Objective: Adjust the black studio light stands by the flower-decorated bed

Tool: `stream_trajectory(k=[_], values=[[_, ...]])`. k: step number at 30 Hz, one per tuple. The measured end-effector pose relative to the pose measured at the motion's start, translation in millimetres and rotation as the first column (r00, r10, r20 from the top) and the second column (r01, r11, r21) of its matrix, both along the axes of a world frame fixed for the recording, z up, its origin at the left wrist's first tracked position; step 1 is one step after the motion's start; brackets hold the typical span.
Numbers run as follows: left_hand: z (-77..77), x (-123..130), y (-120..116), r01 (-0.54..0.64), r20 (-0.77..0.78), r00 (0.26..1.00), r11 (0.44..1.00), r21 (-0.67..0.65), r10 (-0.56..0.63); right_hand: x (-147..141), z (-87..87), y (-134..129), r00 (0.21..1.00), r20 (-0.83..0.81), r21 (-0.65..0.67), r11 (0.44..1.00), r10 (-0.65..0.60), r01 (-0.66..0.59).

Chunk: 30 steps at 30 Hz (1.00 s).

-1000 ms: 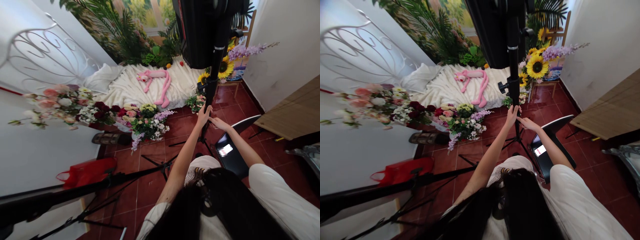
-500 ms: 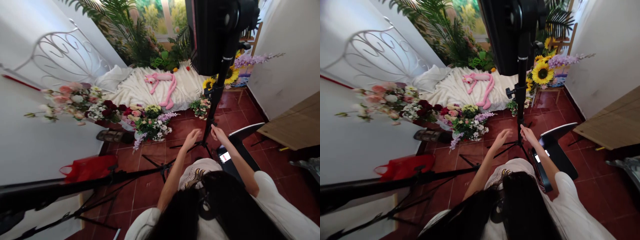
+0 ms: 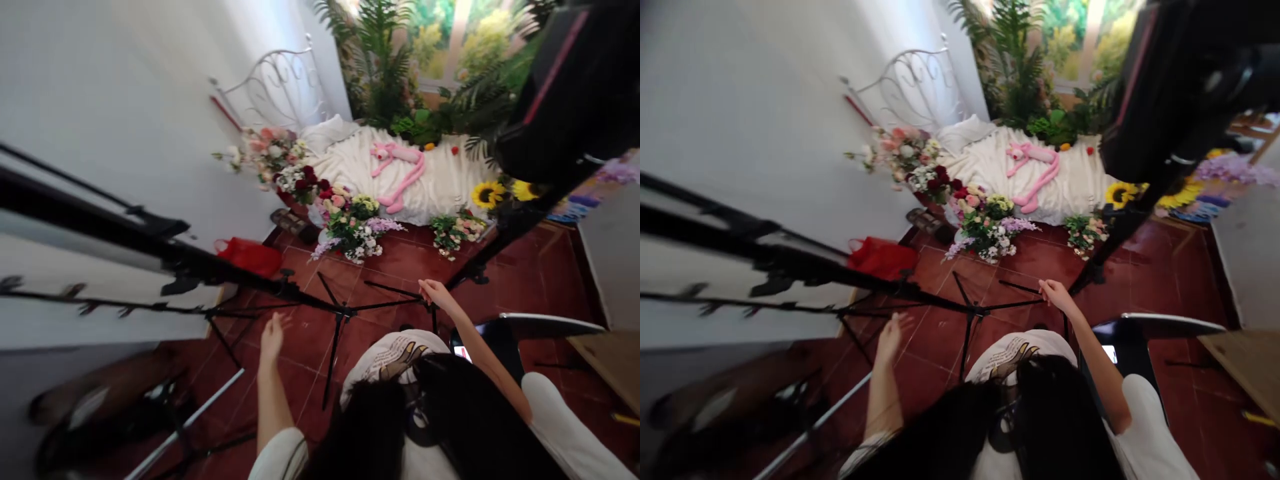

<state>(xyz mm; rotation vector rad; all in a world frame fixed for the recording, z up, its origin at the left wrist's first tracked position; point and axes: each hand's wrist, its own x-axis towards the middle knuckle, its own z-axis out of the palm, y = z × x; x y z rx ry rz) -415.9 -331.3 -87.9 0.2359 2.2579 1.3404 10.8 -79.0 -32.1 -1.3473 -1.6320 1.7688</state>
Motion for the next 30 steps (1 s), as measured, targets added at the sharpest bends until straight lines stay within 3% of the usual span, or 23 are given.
stream_trajectory(k=[3,6,11,15,19,22,26,30], values=[[36.2,-8,15,-0.078,-0.157,0.98,0.964,0.256,0.121,-21,-0.3,4,0.996,-0.013,0.011,0.996,0.089,-0.089],[67.2,-4,47,-0.021,-0.33,0.925,0.89,0.455,0.19,-41,-3.4,-1,0.986,-0.022,0.009,0.986,0.165,-0.165],[98.7,11,97,0.073,-0.349,0.907,0.725,0.685,0.238,-60,-18.5,-18,0.969,-0.037,-0.014,0.97,0.243,-0.244],[106.6,15,113,0.038,-0.288,0.916,0.653,0.757,0.28,-61,-31.6,-25,0.959,-0.031,-0.031,0.959,0.281,-0.282],[106.3,13,120,-0.025,-0.207,0.943,0.677,0.735,0.26,-62,-35.0,-24,0.95,0.013,-0.052,0.949,0.311,-0.31],[106.1,14,124,-0.063,-0.216,0.929,0.704,0.707,0.3,-72,-27.7,-20,0.914,0.045,-0.016,0.915,0.404,-0.404],[106.7,18,129,-0.098,-0.237,0.9,0.699,0.709,0.366,-117,-5.4,-10,0.84,0.098,0.155,0.826,0.534,-0.543],[107.6,18,132,-0.091,-0.241,0.898,0.694,0.714,0.367,-195,23.5,-1,0.751,0.135,0.323,0.687,0.647,-0.651]])
